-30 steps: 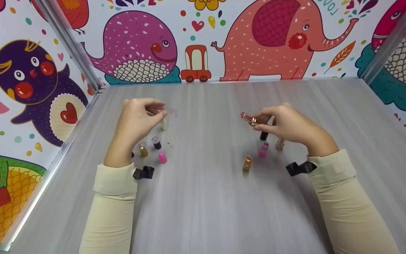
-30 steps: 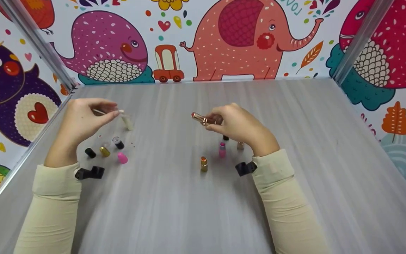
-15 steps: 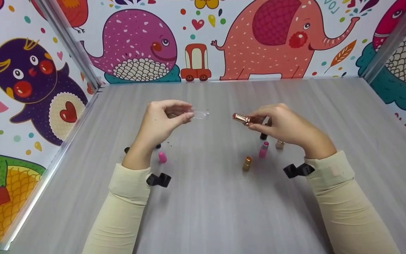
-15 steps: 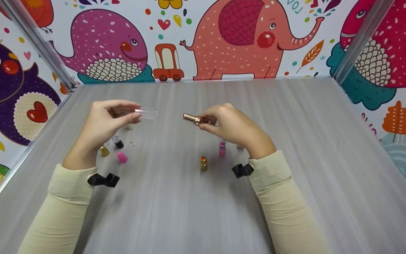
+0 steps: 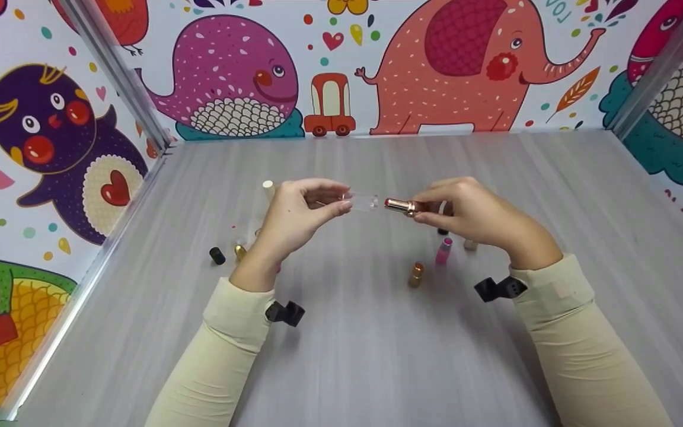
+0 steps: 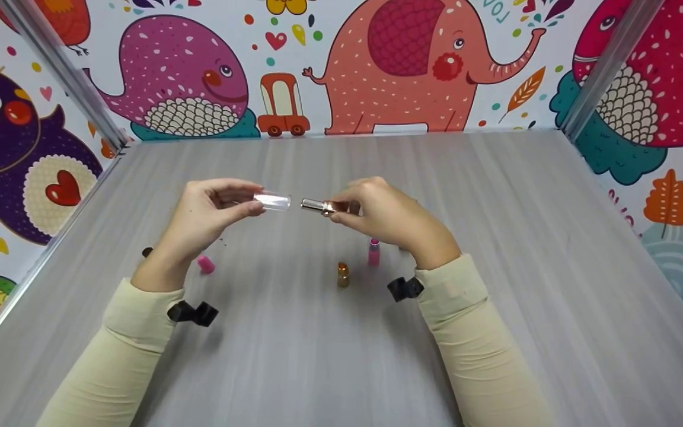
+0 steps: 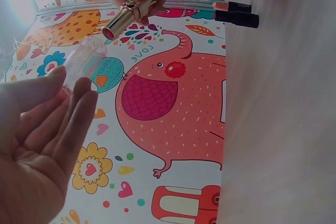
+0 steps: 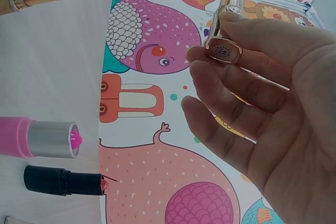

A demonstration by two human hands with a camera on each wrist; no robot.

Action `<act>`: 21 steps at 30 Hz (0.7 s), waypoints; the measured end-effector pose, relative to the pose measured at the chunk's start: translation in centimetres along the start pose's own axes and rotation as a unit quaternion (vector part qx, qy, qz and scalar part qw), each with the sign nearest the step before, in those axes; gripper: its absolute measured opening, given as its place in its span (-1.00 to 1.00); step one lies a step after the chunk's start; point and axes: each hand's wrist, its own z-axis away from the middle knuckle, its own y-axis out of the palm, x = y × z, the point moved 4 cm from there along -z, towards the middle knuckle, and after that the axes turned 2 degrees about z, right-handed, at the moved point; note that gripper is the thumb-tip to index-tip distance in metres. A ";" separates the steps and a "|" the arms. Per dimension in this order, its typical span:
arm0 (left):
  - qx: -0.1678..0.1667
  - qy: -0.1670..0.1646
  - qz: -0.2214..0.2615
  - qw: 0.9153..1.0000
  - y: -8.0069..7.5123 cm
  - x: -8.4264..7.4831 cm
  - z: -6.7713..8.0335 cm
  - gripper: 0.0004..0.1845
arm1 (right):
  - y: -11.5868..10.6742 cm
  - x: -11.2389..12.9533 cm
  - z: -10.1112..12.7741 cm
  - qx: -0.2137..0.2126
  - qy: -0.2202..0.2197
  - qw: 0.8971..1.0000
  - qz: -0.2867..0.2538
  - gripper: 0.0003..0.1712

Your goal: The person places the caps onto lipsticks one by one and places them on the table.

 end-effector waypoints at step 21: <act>0.017 0.016 0.033 0.999 1.3 0.2 0.1 -0.76 | 0.2 0.9 0.0 0.007 -0.015 1.000 0.002 -0.75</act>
